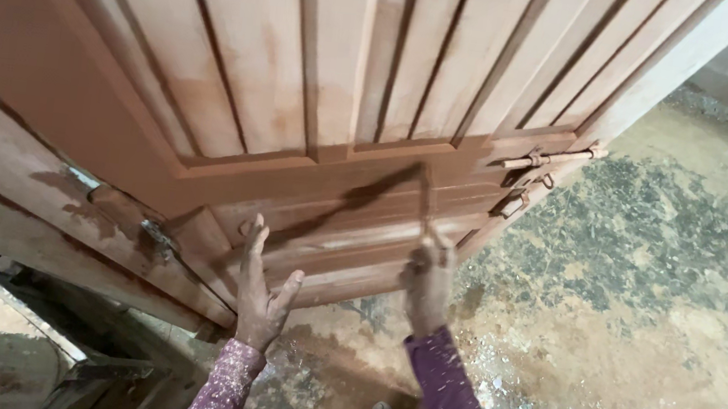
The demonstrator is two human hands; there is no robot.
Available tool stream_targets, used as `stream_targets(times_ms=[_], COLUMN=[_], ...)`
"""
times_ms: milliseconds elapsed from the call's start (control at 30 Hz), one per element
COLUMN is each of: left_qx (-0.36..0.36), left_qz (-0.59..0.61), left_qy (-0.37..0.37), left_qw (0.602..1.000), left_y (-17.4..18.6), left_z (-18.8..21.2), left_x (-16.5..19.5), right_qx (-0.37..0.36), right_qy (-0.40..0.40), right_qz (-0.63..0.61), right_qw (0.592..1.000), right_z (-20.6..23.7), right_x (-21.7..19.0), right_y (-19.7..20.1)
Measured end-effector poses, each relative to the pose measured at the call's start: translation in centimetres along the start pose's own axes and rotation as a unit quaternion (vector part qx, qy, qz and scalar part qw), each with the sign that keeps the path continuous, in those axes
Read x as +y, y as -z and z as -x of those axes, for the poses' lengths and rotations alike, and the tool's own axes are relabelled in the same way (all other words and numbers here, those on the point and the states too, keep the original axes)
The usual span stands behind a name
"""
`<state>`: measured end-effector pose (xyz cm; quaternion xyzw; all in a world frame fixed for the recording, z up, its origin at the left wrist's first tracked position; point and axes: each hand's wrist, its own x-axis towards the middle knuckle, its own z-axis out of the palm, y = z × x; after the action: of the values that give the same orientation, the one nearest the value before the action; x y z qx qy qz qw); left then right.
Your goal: The person paints a wooden paneled door with reddish-brown paint, using a paintbrush to coat the recessed panels, rails, and edges, dipping the brush into a paint bucket on a nearby table and steadying the door with the other hand.
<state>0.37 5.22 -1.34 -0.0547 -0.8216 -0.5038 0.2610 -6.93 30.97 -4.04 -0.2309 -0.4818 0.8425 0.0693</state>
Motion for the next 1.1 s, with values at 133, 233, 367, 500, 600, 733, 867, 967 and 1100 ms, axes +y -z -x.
stream_targets(times_ms=[133,233,367,500,600,733,867,967,1100], left_qx=[0.016,0.019,0.035,0.059,0.082,0.099,0.095,0.086,0.082], left_qz=[0.009,0.003,0.02,0.007,-0.001,-0.014,-0.023,-0.021,-0.01], left_qy=[0.002,0.0,0.009,-0.02,-0.023,-0.019,-0.015,0.017,0.015], left_qw=[1.0,1.0,0.999,0.998,0.996,0.995,0.995,0.996,0.996], left_y=[2.1,3.5,5.7,8.5,10.9,13.2,13.7,13.5,13.5], left_z=[0.4,0.2,-0.1,-0.3,0.0,0.5,0.0,-0.5,-0.7], left_x=[-0.4,-0.9,-1.9,-3.2,-4.1,-5.5,-6.7,-7.3,-8.0], right_qx=[-0.032,-0.037,-0.15,-0.193,-0.243,-0.306,-0.298,-0.261,-0.137], right_qy=[0.046,0.022,0.006,-0.099,-0.096,-0.057,-0.121,-0.017,0.048], right_qz=[-0.032,-0.003,-0.057,-0.023,0.006,0.025,0.053,0.027,0.002], right_qw=[0.998,0.999,0.987,0.976,0.965,0.95,0.945,0.965,0.989], right_z=[-2.1,-0.6,5.2,10.3,13.1,16.0,16.3,14.1,10.4], right_x=[-1.3,1.0,6.8,11.1,13.5,16.1,16.4,14.3,10.0], right_y=[-0.1,-1.9,-6.0,-10.9,-14.7,-18.1,-18.5,-15.8,-10.1])
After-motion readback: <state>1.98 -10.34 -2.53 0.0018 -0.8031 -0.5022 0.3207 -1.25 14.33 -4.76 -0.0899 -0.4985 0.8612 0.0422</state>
